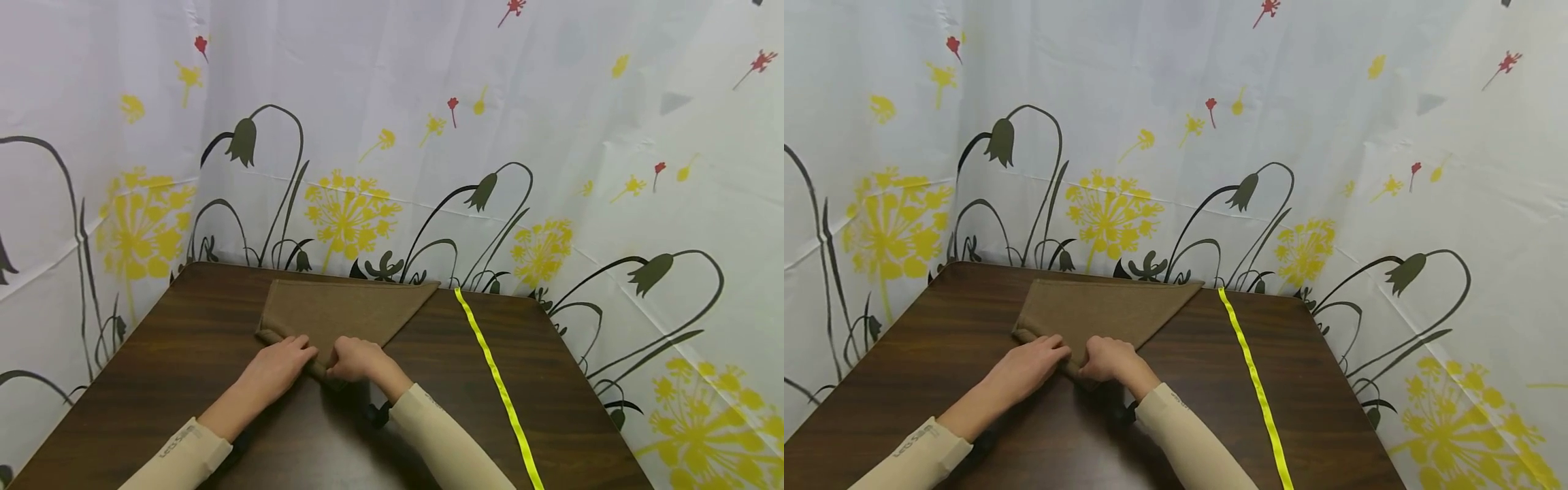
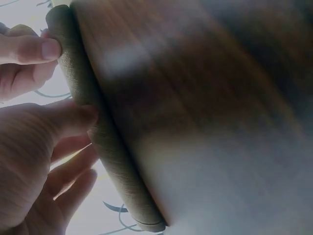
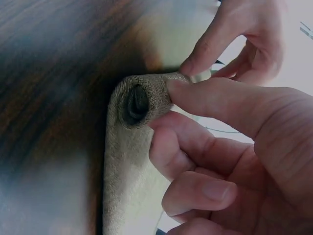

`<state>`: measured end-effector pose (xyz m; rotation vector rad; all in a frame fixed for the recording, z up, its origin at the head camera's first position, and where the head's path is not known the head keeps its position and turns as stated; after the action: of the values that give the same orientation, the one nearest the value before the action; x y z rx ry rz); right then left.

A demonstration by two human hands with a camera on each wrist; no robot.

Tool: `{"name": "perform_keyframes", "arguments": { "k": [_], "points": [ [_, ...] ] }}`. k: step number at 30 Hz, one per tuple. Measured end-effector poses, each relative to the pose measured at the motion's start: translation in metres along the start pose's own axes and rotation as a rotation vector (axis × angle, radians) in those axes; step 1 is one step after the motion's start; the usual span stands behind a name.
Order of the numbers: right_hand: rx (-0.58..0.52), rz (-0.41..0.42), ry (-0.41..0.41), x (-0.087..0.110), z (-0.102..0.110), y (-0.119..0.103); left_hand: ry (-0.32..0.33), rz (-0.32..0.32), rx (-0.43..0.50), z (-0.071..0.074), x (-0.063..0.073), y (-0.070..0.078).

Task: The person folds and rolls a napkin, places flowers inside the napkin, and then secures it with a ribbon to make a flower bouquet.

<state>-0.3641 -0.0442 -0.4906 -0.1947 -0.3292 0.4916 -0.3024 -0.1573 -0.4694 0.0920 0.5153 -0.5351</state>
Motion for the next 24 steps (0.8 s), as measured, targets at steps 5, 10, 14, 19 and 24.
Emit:
{"name": "perform_keyframes", "arguments": {
  "k": [5, 10, 14, 19, 24],
  "points": [
    [0.03, -0.022, 0.031, 0.001, 0.001, 0.004, -0.011, -0.016, -0.036, -0.004, -0.004, 0.0],
    [0.029, -0.021, 0.076, 0.001, 0.002, 0.003, 0.006, -0.035, -0.052, -0.006, -0.007, 0.001],
    [0.042, -0.021, 0.085, -0.001, 0.002, 0.002, 0.008, -0.043, -0.06, -0.007, -0.011, 0.0],
    [0.038, -0.015, 0.069, -0.003, 0.003, 0.001, 0.021, -0.033, -0.033, -0.005, -0.012, -0.005],
    [0.007, -0.002, 0.051, 0.0, 0.004, 0.004, 0.03, -0.015, -0.027, -0.003, -0.01, -0.015]
  ]
}}
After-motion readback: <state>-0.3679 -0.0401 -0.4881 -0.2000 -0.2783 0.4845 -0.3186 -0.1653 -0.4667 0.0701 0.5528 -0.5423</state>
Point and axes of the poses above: each hand's wrist, its own x-axis away from the middle knuckle, its own z-axis out of the back of the hand, y = z × x, the point moved 8 cm from there along -x, towards the middle knuckle, and after that the axes turned 4 degrees about y, right-handed, at the moved point
